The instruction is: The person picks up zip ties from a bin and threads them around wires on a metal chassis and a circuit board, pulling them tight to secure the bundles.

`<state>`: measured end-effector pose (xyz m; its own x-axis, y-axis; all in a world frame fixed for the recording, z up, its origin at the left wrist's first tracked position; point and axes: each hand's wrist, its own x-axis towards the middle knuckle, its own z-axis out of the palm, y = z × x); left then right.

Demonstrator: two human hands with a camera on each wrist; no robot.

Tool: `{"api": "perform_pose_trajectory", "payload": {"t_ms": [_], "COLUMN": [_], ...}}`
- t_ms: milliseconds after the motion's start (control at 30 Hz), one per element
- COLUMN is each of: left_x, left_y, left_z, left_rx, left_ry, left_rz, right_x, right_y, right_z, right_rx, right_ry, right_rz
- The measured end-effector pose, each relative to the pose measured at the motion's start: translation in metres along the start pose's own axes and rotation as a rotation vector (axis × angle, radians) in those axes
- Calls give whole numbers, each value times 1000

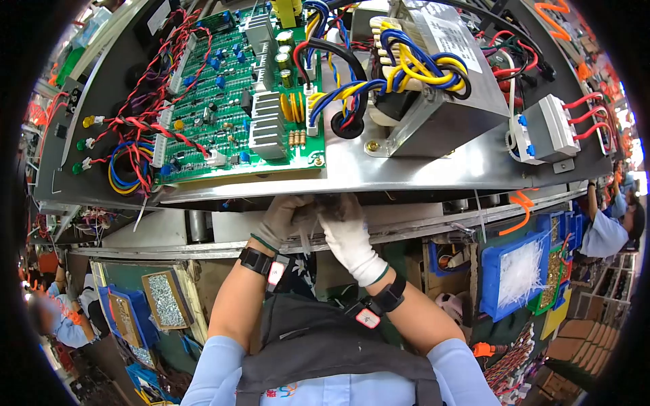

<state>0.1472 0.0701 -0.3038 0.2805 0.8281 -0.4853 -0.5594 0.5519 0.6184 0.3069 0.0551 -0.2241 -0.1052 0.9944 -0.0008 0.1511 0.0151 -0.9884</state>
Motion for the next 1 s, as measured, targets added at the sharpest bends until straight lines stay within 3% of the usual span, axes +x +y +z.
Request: {"api": "perform_pose_trajectory", "payload": {"t_ms": [100,133,167,200,233,267,333,433,533,633,767,867,967,1000], "left_x": [3,3,2,1,-3,-6,-16,-10,-5,-7,-4,-5,-9,-11], "left_y": [-6,-7,-9,-9,-7,-5,8,-2,-7,1,-1,2,8,7], "left_z": [-3,0,3,6,12,19,29,19,14,27,21,31,40,41], "left_rx": [-66,185,435,451,467,483,220,247,358,260,348,305,191,166], "left_ry": [-96,-104,-109,-72,-34,3,95,85,79,111,73,138,152,136], "left_rz": [65,263,462,462,461,459,116,149,253,159,237,181,134,131], "right_x": [12,15,19,24,27,26,25,25,25,29,32,31,35,35], "right_y": [15,12,6,0,0,5,23,35,33,26,6,5,17,17], "right_z": [-25,-32,-38,-41,-36,-38,-39,-34,-30,-33,-32,-31,-29,-32], "right_rx": [-388,-524,-519,-511,-537,-631,-818,-845,-860,-905,-1116,-1167,-1086,-1015], "right_ry": [-159,-219,-294,-372,-179,-153,-94,-78,-27,-187,-289,-280,-213,-227], "right_rz": [-176,-260,-165,-72,-437,-505,-642,-565,-607,-493,-406,-424,-556,-521]}}
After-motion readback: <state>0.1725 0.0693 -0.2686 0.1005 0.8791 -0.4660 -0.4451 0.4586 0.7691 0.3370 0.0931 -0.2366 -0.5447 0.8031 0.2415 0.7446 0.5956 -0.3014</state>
